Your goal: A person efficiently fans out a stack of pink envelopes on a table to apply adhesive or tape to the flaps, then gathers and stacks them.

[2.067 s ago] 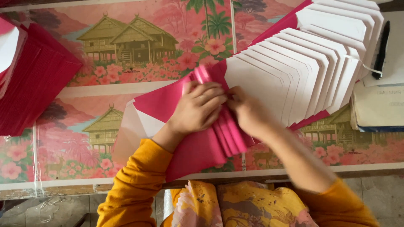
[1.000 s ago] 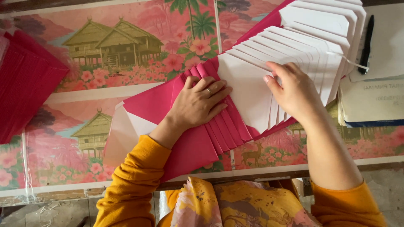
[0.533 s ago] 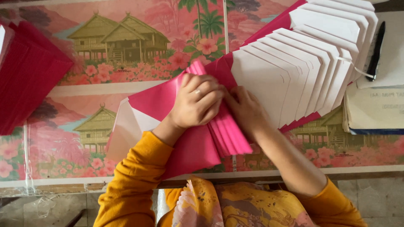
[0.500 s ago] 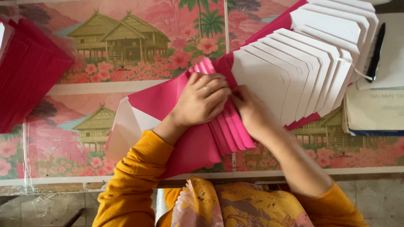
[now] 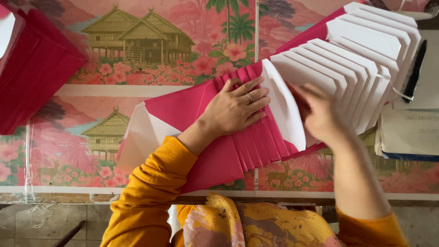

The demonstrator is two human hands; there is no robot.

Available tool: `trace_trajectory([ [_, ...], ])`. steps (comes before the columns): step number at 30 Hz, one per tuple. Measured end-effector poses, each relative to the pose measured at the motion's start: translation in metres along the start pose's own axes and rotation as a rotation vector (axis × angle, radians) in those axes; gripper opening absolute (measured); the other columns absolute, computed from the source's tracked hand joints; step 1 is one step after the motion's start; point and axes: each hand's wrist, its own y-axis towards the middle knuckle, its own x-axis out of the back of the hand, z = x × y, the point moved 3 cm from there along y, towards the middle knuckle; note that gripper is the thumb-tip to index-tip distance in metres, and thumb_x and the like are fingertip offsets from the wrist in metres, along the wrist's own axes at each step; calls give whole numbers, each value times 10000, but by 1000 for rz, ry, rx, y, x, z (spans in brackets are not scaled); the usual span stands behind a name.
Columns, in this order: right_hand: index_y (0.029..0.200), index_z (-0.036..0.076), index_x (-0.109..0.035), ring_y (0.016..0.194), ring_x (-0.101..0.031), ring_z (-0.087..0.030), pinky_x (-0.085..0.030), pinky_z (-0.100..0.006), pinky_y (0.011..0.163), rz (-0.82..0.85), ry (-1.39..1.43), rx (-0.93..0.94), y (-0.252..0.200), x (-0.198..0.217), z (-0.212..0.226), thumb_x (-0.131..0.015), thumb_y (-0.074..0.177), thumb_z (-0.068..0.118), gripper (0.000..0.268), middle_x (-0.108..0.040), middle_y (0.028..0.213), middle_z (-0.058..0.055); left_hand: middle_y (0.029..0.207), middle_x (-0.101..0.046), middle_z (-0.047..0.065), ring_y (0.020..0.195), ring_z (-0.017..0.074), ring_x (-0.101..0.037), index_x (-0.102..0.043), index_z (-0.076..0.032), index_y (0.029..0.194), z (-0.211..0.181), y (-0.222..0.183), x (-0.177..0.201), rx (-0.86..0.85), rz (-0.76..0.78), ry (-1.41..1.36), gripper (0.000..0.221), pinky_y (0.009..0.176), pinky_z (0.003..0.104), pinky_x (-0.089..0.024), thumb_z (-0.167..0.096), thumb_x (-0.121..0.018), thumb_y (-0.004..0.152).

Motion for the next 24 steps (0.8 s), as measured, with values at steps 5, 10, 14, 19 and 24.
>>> trace_trajectory([
  [5, 1144, 24, -598, 907, -581, -407, -485, -452, 764, 87, -326, 160, 3, -54, -17, -514, 971, 145, 228, -546, 941, -167, 818, -526, 15, 838, 243, -554, -591, -153, 776, 11, -2, 18, -2, -290, -138, 186, 712, 388, -378, -262, -504, 900],
  [10, 998, 27, -690, 958, -618, -341, -512, -400, 793, -68, -307, 208, 7, -6, -13, -631, 926, 57, 98, -630, 974, -115, 1099, -621, 42, 1063, 237, -550, -617, -133, 1101, -3, 13, -11, 6, -66, -34, 266, 738, 357, -355, -273, -413, 1004],
  [14, 1215, 26, -675, 995, -630, -326, -528, -407, 783, -232, -739, 182, -6, 50, -55, -685, 969, 99, 256, -599, 978, -106, 1087, -619, 49, 1052, 239, -530, -627, -127, 1097, -3, 9, -16, 1, -37, 8, 275, 767, 366, -348, -316, -462, 985],
  [19, 1385, 102, -518, 480, -592, -177, -504, -290, 454, -139, 192, -157, -12, 38, -24, -366, 1064, 178, 363, -552, 710, -44, 1114, -621, 49, 1175, 240, -523, -630, -157, 1042, -4, 15, -11, -17, -110, 19, 233, 813, 369, -351, -307, -467, 970],
  [24, 1018, 72, -629, 841, -617, -414, -466, -453, 728, -91, -181, -220, 9, -22, 26, -486, 897, 376, 357, -597, 833, -182, 876, -575, 22, 898, 237, -584, -616, -160, 835, 8, 10, -7, -44, -255, -97, 166, 707, 360, -391, -279, -529, 911],
])
